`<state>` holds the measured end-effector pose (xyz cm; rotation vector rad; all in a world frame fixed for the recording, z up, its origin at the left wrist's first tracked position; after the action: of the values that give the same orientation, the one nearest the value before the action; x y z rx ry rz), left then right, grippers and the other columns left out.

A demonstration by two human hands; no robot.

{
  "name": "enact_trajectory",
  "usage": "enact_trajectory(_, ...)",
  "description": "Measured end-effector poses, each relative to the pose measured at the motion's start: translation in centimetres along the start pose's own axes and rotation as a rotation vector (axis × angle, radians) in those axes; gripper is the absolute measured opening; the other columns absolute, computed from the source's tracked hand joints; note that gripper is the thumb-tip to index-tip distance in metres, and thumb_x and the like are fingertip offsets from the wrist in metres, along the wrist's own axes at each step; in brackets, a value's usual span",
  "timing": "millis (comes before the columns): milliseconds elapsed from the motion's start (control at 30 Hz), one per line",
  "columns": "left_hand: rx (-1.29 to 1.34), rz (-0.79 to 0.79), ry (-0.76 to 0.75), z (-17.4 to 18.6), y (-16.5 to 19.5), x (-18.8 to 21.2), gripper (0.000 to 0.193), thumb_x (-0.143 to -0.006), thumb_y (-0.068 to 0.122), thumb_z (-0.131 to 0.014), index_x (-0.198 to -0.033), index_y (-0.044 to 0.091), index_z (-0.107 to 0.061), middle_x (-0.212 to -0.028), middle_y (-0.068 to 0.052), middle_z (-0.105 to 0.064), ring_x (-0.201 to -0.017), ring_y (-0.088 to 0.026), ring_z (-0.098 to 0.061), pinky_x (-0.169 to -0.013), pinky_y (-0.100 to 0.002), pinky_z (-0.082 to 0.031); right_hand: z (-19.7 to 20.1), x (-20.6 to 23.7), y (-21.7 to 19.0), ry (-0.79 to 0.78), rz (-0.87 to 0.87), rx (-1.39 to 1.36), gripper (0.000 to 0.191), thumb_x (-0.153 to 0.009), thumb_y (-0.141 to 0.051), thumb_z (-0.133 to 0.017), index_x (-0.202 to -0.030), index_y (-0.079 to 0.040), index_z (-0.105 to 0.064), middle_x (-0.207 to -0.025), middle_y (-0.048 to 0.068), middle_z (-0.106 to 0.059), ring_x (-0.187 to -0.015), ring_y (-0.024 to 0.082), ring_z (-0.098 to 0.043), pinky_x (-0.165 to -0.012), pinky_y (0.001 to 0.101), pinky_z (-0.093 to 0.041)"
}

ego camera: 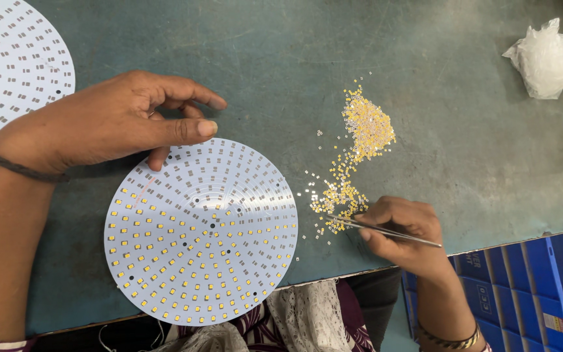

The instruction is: The person holds a circular printed circuit board steady with one hand and uses tweezers to pick small LED components one at a time from a pile on the workbench, placing each component onto pads on the board. The person occasionally repositions the board and reaches into the component pile to gather more parts.

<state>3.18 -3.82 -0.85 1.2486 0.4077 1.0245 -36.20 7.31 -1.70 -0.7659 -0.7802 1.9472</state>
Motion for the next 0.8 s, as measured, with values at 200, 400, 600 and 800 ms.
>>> enact_trajectory(200,-0.005,-0.015,-0.013,0.0,0.0,-0.1,0.070,-0.085,0.049,-0.071,-0.139,0.005,-0.066,-0.096,-0.010,-0.072,-0.051,-0.014,-0.059,-0.049,-0.030,-0.054,-0.3,-0.3,-0.2,-0.055,0.032,-0.001,0.014,-0.079,-0.006,-0.081,-0.087,0.000,-0.070,-0.083,0.009,-0.076,-0.072,0.014,-0.074,-0.062,0.0249,-0.055)
enact_trajectory(400,-0.013,-0.015,-0.003,0.0,0.0,-0.1,0.071,-0.085,0.051,-0.070,-0.139,0.005,-0.066,-0.097,-0.010,-0.072,-0.051,-0.015,-0.060,-0.050,-0.030,-0.055,-0.2,-0.1,-0.1,-0.020,0.002,-0.017,0.012,-0.080,-0.005,-0.079,-0.087,0.000,-0.070,-0.086,0.010,-0.076,-0.075,0.015,-0.074,-0.063,0.0250,-0.055)
enact_trajectory(600,-0.025,0.012,0.009,0.0,0.1,-0.1,0.069,-0.084,0.049,-0.070,-0.138,0.006,-0.067,-0.096,-0.011,-0.072,-0.051,-0.015,-0.059,-0.050,-0.031,-0.054,-0.1,0.0,0.1,-0.029,0.012,-0.006,0.011,-0.081,-0.005,-0.079,-0.086,0.000,-0.070,-0.085,0.010,-0.076,-0.077,0.016,-0.075,-0.065,0.0253,-0.056)
enact_trajectory(800,-0.005,-0.026,-0.006,0.0,0.3,0.0,0.067,-0.087,0.047,-0.070,-0.138,0.004,-0.066,-0.095,-0.010,-0.072,-0.051,-0.014,-0.060,-0.051,-0.029,-0.054,-1.5,-0.2,-0.8,-0.096,0.065,-0.062,0.014,-0.082,-0.007,-0.081,-0.083,-0.001,-0.069,-0.080,0.008,-0.076,-0.070,0.016,-0.076,-0.061,0.0265,-0.057)
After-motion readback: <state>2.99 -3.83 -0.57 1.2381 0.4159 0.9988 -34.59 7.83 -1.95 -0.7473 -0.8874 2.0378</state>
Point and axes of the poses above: each hand's wrist, its own x-axis away from the middle knuckle, its own z-axis out of the back of the hand, y = z × x, the point moved 2 cm from there along -x, towards the middle knuckle
